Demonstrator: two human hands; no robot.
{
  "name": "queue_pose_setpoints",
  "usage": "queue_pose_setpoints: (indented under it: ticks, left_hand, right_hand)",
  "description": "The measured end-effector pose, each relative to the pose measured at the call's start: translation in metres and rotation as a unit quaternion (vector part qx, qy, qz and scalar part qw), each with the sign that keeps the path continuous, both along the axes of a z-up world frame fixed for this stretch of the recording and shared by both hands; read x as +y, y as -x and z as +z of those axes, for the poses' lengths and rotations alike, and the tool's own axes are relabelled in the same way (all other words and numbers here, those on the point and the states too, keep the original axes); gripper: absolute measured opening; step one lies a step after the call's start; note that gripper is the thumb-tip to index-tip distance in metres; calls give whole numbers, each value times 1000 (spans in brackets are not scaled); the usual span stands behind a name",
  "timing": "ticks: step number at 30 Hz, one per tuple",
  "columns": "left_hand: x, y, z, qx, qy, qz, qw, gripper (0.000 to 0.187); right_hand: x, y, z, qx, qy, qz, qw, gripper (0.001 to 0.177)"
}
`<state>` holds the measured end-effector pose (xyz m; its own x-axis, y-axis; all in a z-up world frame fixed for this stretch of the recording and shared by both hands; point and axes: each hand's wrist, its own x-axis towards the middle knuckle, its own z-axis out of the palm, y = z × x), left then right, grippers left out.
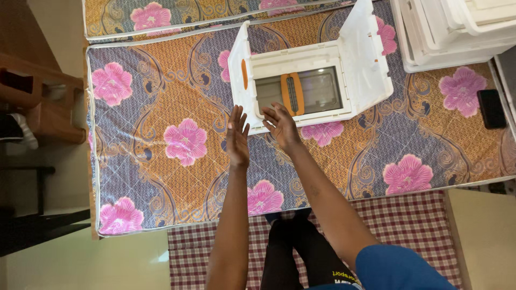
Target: The person assembles a white plastic storage box by unfolding its sides, inserting a mesh screen, and attaching a lid. They then place the completed box on the floor.
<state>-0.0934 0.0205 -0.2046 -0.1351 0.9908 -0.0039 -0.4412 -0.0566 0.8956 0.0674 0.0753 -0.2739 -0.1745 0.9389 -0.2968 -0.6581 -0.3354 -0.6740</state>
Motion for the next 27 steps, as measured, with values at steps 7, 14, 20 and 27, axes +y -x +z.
queue_pose_setpoints:
  ticks: [7,14,20,27]
  left_hand:
    - [2,24,6,-16,-1,8,1000,84]
    - [2,45,8,-6,-10,16,1000,84]
    - [4,54,10,-7,-7,17,1000,85]
    - [11,48,15,-5,-1,7,1000,87]
  right_hand:
    - [3,42,9,61,-12,43,997,71]
    - [3,72,21,56,-1,64,996,74]
    - [1,82,23,51,-7,70,996,75]
    - [5,73,34,5,-17,63,998,73]
